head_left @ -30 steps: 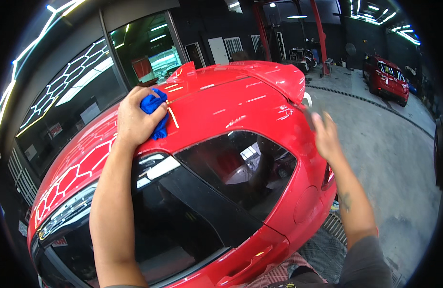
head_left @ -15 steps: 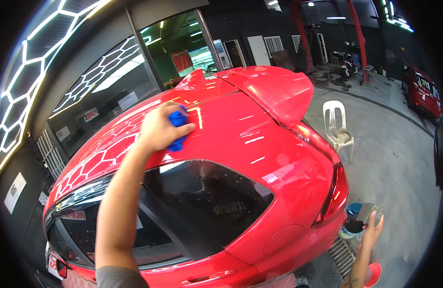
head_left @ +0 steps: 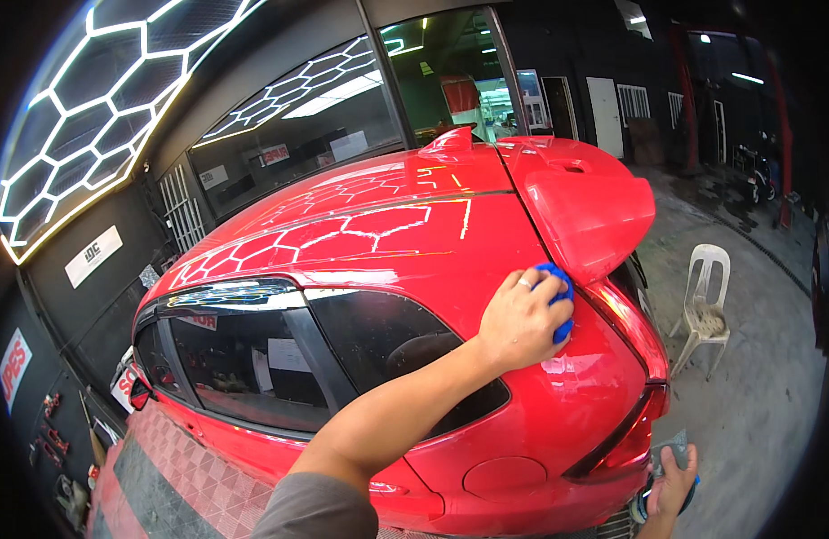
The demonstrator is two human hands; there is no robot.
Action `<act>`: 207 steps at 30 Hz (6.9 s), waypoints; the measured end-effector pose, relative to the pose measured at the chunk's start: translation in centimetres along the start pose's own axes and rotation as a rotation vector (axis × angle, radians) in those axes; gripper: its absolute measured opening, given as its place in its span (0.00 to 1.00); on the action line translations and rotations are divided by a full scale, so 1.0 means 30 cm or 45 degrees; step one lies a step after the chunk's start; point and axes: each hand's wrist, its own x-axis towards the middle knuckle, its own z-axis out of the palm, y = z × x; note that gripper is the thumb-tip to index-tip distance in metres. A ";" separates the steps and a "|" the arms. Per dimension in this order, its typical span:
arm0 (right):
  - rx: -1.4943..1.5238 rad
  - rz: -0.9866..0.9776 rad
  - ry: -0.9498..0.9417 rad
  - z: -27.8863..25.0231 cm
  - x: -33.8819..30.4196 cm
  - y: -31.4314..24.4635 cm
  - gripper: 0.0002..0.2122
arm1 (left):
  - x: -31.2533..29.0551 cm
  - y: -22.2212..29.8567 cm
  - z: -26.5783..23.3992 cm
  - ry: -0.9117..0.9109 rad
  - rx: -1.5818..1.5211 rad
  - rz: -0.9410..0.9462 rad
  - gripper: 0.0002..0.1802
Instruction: The person wipes the rear roof and trunk area of a red car using a blue microfiber cloth and a small green abrasive pad. They alternate between wiping with the cloth and rubbing with the pad, occasionally dipping the cloth into a bucket of water.
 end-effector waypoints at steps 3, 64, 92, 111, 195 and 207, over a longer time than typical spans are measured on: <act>0.235 0.175 -0.060 0.228 -0.055 -0.089 0.24 | -0.004 -0.040 -0.060 0.002 0.054 0.035 0.11; -1.892 -1.441 -0.715 1.406 0.376 -0.297 0.25 | -0.151 -0.912 -0.516 0.036 0.230 -1.019 0.27; -1.891 -1.514 -0.640 1.304 0.309 -0.329 0.24 | -0.105 -0.855 -0.526 -0.067 0.323 -1.061 0.27; -1.826 -1.391 -0.710 1.581 0.426 -0.376 0.25 | -0.065 -0.866 -0.538 -0.040 0.447 -1.100 0.30; -1.798 -1.334 -0.702 2.351 -0.231 -0.139 0.15 | -0.403 -1.158 -0.899 -0.115 0.334 -0.989 0.33; -1.970 -1.042 -0.336 1.760 0.299 -0.374 0.20 | -0.400 -1.149 -0.874 0.089 0.308 -0.866 0.24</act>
